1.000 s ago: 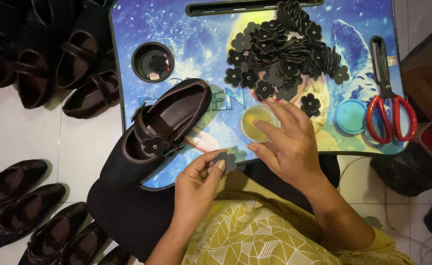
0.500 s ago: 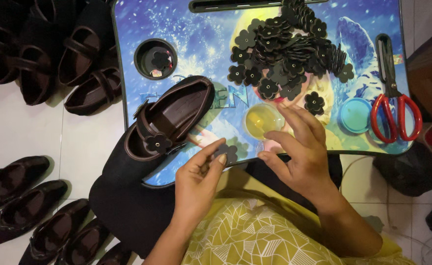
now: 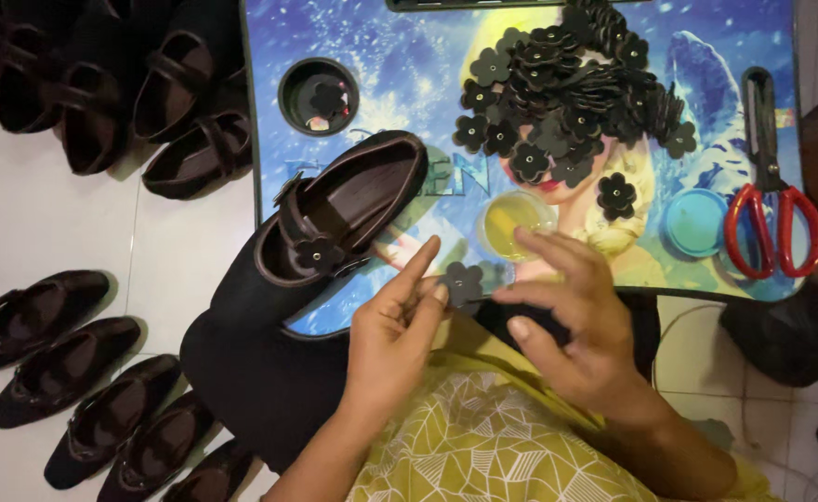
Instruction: The person sits on the floor with a lap tray, applies glue to black flower-shaped appliqués and presses them onto the straps of black Mary Jane shoes one at a time, setting finished shoes aside with other completed pairs.
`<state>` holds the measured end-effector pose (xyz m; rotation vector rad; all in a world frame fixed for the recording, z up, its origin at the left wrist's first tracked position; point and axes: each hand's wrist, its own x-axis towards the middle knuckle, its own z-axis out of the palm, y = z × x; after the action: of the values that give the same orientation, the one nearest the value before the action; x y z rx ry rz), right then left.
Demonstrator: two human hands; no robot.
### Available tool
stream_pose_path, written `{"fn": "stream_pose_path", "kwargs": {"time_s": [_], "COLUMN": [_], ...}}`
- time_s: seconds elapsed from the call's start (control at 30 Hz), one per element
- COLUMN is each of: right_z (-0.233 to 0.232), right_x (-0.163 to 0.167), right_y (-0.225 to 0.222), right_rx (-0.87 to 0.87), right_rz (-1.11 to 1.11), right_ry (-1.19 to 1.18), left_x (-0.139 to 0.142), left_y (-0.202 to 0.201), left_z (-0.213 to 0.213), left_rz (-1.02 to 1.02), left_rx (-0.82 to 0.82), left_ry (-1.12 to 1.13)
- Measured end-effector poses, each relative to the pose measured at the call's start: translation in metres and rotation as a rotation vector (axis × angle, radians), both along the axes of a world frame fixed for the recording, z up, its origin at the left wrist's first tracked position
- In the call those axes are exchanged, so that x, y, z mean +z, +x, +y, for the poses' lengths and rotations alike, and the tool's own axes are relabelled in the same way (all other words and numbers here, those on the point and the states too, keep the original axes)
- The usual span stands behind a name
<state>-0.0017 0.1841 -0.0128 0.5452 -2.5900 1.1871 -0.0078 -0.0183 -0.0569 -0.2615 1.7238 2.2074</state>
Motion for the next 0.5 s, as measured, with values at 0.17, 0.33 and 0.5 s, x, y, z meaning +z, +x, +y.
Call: {"fn": "stream_pose_path", "kwargs": {"time_s": [0.17,0.33,0.5], "right_z": [-0.021,-0.021,-0.018], "right_x": [-0.005,-0.004,-0.003], "right_y": [0.001,0.002,0.0], "right_rx": [-0.004,0.064,0.009], "right_rz": [0.077,0.175,0.223], "right_ry": [0.17,0.249,0.272], "left_x": [0.013,0.015,0.011], "left_y": [0.003,0.003,0.006], "left_z": [-0.001,-0.004,-0.006], "left_rz": [-0.044,-0.016,0.015], "left_rx": [-0.038,0.008,-0.02], "left_ry": [0.01,0.132,0.148]}}
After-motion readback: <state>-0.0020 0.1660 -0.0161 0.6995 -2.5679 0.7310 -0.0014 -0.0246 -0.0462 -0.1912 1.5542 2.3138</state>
